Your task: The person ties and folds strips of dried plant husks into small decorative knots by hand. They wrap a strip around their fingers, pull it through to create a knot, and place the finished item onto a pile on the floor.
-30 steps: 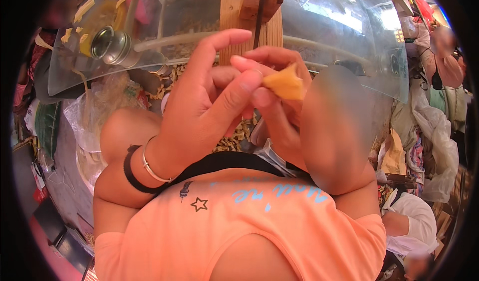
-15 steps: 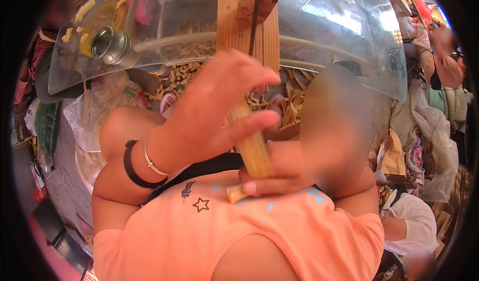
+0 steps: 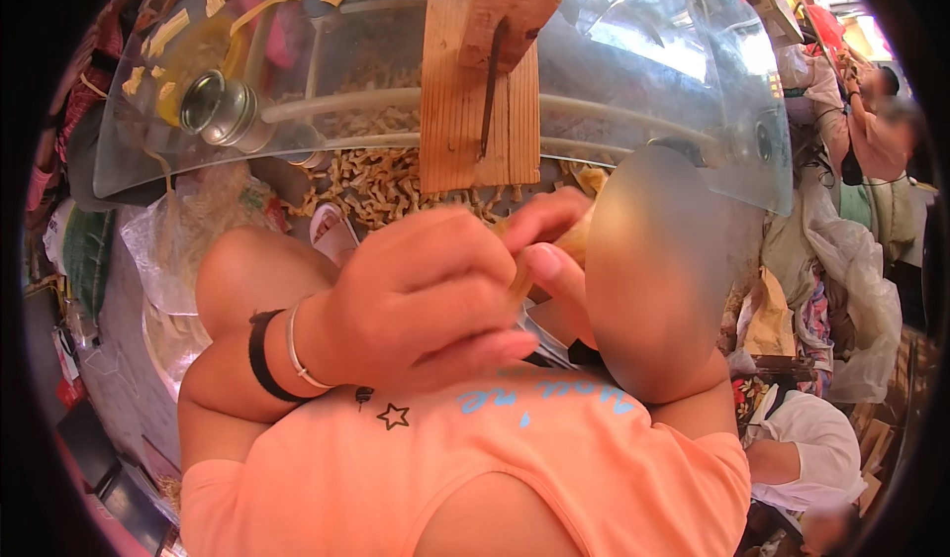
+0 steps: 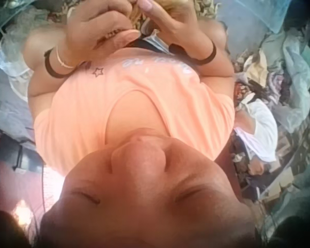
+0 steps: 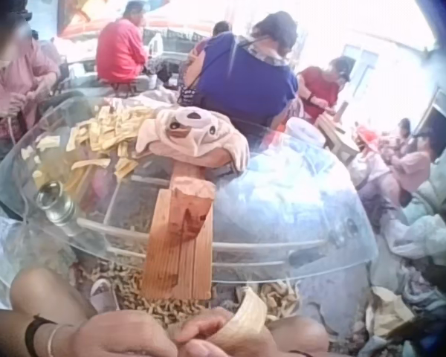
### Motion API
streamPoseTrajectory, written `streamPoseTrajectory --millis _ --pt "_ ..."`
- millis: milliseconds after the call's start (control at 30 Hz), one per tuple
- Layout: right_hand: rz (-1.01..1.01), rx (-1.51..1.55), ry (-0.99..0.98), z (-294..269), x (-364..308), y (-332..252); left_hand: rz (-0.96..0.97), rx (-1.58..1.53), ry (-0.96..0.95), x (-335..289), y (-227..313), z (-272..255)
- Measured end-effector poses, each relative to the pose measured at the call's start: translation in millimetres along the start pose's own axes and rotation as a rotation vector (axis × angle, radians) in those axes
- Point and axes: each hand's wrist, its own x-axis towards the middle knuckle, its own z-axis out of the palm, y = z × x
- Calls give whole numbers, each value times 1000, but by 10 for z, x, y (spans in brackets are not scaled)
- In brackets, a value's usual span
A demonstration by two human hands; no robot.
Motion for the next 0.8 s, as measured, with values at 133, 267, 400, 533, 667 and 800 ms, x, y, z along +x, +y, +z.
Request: streamPoseTrajectory --millis 133,267,400,533,667,800 --pt "1 31 -36 -38 -5 5 -115 -130 62 -24 -147 -46" --pt "-18 109 -133 -84 11 45 -167 -168 -40 -29 -256 11" --pt "-154 15 -261 -211 80 235 -227 -321 -133 -56 -310 -31" --pt "-406 -480 -230 -187 120 181 -467 -670 -3 -66 -230 31" --pt "-507 -556 139 -80 33 437 -437 -236 118 15 -94 136" --pt "-386 -270 259 -1 57 500 59 173 108 -38 13 263"
